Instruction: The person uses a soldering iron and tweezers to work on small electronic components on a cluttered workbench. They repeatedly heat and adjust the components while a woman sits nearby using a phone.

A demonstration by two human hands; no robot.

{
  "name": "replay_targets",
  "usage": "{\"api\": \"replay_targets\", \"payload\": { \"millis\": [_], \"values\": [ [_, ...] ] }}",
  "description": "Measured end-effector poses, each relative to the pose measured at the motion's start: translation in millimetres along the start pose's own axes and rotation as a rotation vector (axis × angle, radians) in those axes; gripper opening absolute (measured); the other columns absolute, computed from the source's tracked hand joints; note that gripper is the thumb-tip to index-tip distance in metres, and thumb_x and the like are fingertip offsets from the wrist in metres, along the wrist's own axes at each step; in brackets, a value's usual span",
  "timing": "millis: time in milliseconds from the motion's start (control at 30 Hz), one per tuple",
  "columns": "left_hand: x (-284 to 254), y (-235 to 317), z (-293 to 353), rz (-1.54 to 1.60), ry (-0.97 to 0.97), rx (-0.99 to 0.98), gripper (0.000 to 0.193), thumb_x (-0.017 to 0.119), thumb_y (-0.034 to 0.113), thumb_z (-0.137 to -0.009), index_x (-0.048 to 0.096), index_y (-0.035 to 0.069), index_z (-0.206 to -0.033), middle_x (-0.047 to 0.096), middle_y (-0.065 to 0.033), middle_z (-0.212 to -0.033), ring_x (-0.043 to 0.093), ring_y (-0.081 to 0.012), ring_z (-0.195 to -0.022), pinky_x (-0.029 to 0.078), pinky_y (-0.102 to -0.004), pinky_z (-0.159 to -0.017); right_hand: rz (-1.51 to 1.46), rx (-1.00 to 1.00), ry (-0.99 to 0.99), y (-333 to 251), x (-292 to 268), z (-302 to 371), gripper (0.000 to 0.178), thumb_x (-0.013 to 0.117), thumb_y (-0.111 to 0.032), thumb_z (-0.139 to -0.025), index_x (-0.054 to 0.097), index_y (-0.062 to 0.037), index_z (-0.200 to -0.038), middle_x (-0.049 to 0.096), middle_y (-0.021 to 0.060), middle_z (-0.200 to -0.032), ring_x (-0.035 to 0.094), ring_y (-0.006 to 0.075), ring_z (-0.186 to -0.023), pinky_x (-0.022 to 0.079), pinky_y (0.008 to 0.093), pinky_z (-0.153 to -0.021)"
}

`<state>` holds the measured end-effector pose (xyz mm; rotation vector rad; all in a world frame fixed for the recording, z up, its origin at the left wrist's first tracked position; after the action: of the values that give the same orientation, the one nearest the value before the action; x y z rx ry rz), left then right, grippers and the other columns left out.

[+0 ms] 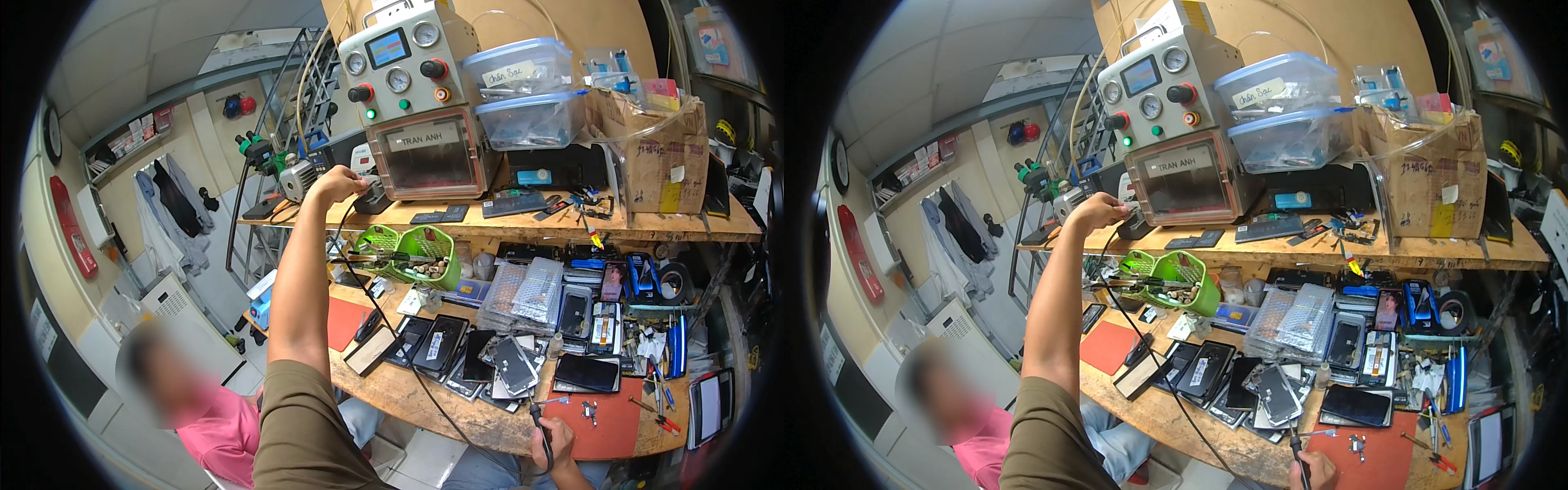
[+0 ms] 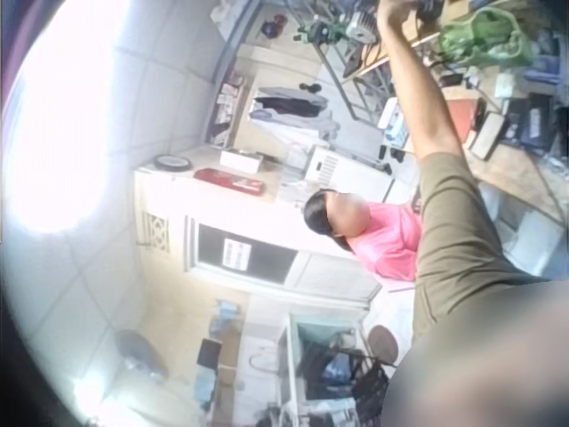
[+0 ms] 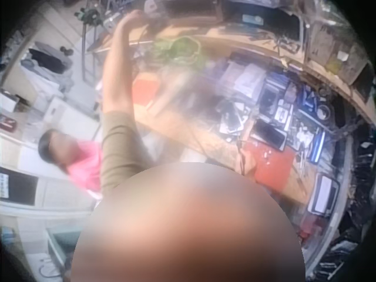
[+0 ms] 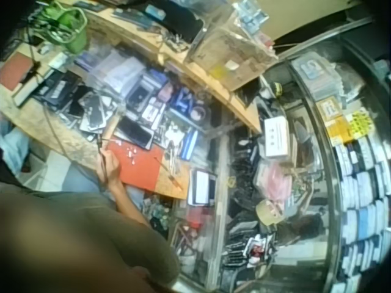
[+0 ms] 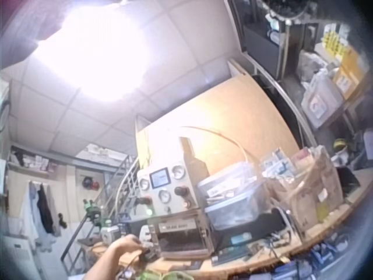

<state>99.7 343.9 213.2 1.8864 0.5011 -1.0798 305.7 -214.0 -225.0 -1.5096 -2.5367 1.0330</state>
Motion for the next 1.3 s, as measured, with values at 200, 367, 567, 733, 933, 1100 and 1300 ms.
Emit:
{"api": "replay_targets", "payload": {
  "millis": [200, 367, 567, 733, 933, 1100, 1300],
  "values": [
    [-10, 31, 55, 0.165, 0.119, 0.089, 0.026, 0.075, 0.026, -0.103, 0.078, 0.003, -0.113, 0.073, 0.0013, -0.089, 0.059, -0.0099, -0.077, 0.045, -0.0287, -0.065, -0.031, 0.028, -0.014, 3, -4, 5, 0.025, 0.067, 0.001, -0.087, 0.061, 0.0031, -0.112, 0.061, 0.0139, -0.073, 0.059, 0.0275, -0.057, 0.045, 0.0405, -0.053],
    [41, 77, 200, 0.659, 0.314, 0.444, 0.018, 0.075, 0.021, -0.1, 0.068, 0.007, -0.11, 0.065, 0.0066, -0.092, 0.045, 0.0005, -0.073, 0.032, -0.0192, -0.06, -0.122, 0.025, 0.165, -10, -8, -20, 0.027, 0.071, -0.006, -0.089, 0.063, 0.0058, -0.113, 0.065, 0.0197, -0.085, 0.065, 0.0311, -0.068, 0.054, 0.0412, -0.062],
    [240, 111, 329, 1.316, -0.353, 0.125, 0.019, 0.076, 0.008, -0.096, 0.066, 0.002, -0.111, 0.064, -0.0008, -0.098, 0.052, -0.0045, -0.081, 0.041, -0.0198, -0.065, -0.202, -0.251, 0.078, -44, -30, -73, 0.04, 0.08, -0.003, -0.087, 0.061, 0.0032, -0.122, 0.069, 0.0182, -0.095, 0.068, 0.0306, -0.072, 0.056, 0.0388, -0.06],
    [316, 118, 352, 1.867, -0.603, -0.199, 0.023, 0.069, 0.015, -0.102, 0.057, 0.004, -0.118, 0.054, -0.002, -0.096, 0.042, -0.0063, -0.072, 0.033, -0.0205, -0.056, -0.198, -0.281, 0.051, -58, -35, -84, 0.043, 0.079, 0.001, -0.082, 0.062, 0.0015, -0.121, 0.068, 0.0154, -0.093, 0.067, 0.0293, -0.072, 0.055, 0.0383, -0.061],
    [334, 118, 358, 1.887, -0.572, -0.258, 0.024, 0.067, 0.018, -0.103, 0.058, 0.004, -0.12, 0.057, -0.0013, -0.098, 0.042, -0.0061, -0.073, 0.033, -0.0188, -0.057, -0.234, -0.23, 0.03, -55, -42, -75, 0.042, 0.077, 0.003, -0.082, 0.061, 0.0009, -0.121, 0.067, 0.0149, -0.092, 0.066, 0.0285, -0.071, 0.055, 0.0388, -0.061],
    [331, 118, 354, 1.579, -0.425, -0.168, 0.021, 0.07, 0.016, -0.1, 0.061, 0.003, -0.114, 0.06, -0.0011, -0.093, 0.043, -0.0042, -0.07, 0.032, -0.0184, -0.055, -0.217, -0.222, 0.008, -53, -48, -73, 0.047, 0.081, 0.006, -0.075, 0.064, 0.0004, -0.119, 0.067, 0.0125, -0.093, 0.067, 0.0276, -0.073, 0.055, 0.0375, -0.061],
    [321, 110, 351, 1.389, -0.547, -0.112, 0.016, 0.076, 0.01, -0.097, 0.068, 0.001, -0.109, 0.063, 0.0013, -0.088, 0.037, -0.0002, -0.063, 0.024, -0.0188, -0.053, -0.074, -0.252, -0.062, -60, -57, -64, 0.047, 0.084, 0.005, -0.075, 0.066, -0.0037, -0.117, 0.066, 0.0096, -0.093, 0.068, 0.0255, -0.074, 0.054, 0.0357, -0.06]
  ]
}}
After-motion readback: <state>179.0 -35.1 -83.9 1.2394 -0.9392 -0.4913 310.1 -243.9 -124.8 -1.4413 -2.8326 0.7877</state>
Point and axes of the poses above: each hand's wrist, its own z-axis away from the middle knuckle, its own x-axis out of the palm, y = z × x, the point moved 1 cm from there along -z, towards the middle knuckle
